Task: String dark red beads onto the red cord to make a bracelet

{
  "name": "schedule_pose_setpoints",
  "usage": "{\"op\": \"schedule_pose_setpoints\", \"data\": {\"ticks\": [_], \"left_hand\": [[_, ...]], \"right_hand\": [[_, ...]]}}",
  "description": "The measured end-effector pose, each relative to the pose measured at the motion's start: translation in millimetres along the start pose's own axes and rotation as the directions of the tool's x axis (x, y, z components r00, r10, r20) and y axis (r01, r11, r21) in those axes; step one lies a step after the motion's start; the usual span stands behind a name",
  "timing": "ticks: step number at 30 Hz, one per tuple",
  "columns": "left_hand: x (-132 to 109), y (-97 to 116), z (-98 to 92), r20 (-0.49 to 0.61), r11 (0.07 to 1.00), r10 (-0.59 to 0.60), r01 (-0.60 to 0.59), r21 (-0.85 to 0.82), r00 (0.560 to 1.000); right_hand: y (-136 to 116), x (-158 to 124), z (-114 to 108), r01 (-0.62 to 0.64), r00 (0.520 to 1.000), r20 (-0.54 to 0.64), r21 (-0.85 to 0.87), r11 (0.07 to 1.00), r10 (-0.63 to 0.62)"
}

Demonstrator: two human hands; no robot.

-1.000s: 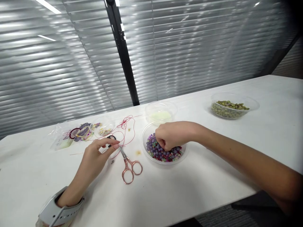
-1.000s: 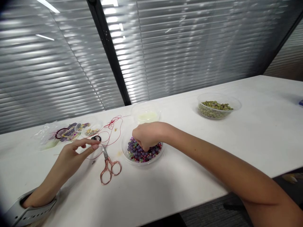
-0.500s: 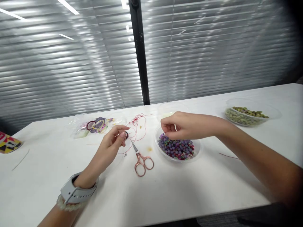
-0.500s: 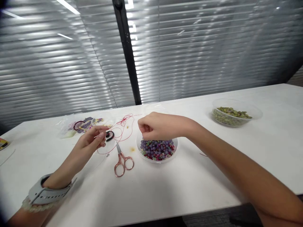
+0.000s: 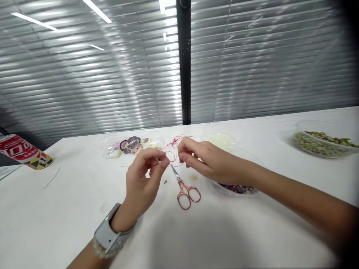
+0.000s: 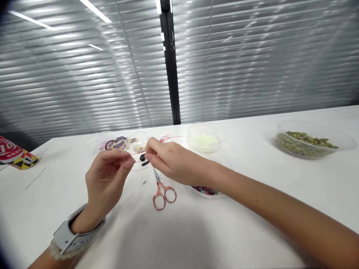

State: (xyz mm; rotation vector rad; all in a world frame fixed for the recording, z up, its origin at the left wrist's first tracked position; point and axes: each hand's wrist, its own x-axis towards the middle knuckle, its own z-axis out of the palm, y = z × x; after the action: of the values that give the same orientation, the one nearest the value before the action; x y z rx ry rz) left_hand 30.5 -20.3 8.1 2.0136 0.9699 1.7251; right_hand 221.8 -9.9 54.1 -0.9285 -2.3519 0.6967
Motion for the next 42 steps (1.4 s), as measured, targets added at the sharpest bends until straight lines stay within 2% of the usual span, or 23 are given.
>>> {"op": "schedule_pose_setpoints", "data": {"ticks": [2, 5, 11, 18, 28, 42], "left_hand": [[-2.0, -0.6, 0.8, -0.043, 0.997, 0.066, -0.064, 0.043, 0.997], [-4.0, -0.7, 2.5, -0.033, 0.994, 0.091, -0.089, 0.07, 0.995], [-7.5, 0.6, 6.4, 0.008, 0.98, 0.12, -0.12, 0.159, 0.993], [-5.5, 2.4, 6.6, -0.082, 0.959, 0.218, -0.197, 0.206, 0.973], [-6.3, 4.2, 8.1, -0.016, 0.951, 0.22, -0.211, 0.226, 0.975], [-4.3, 4.6, 7.4, -0.025, 0.941, 0.222, -0.208, 0.266, 0.975]], "right_hand": [[4.4, 1.1, 1.7, -0.037, 0.998, 0.056, 0.178, 0.983, 0.028], [9.1, 2.6, 3.8, -0.08, 0.99, 0.139, 0.369, 0.926, 0.03], [7.7, 3.6, 5.8, -0.133, 0.983, 0.178, 0.506, 0.852, 0.048], [8.8, 5.3, 5.9, -0.159, 0.98, 0.194, 0.587, 0.794, 0.053], [9.2, 6.8, 5.0, -0.175, 0.976, 0.211, 0.588, 0.789, 0.059], [10.6, 6.9, 3.6, -0.191, 0.972, 0.225, 0.57, 0.799, 0.072]]}}
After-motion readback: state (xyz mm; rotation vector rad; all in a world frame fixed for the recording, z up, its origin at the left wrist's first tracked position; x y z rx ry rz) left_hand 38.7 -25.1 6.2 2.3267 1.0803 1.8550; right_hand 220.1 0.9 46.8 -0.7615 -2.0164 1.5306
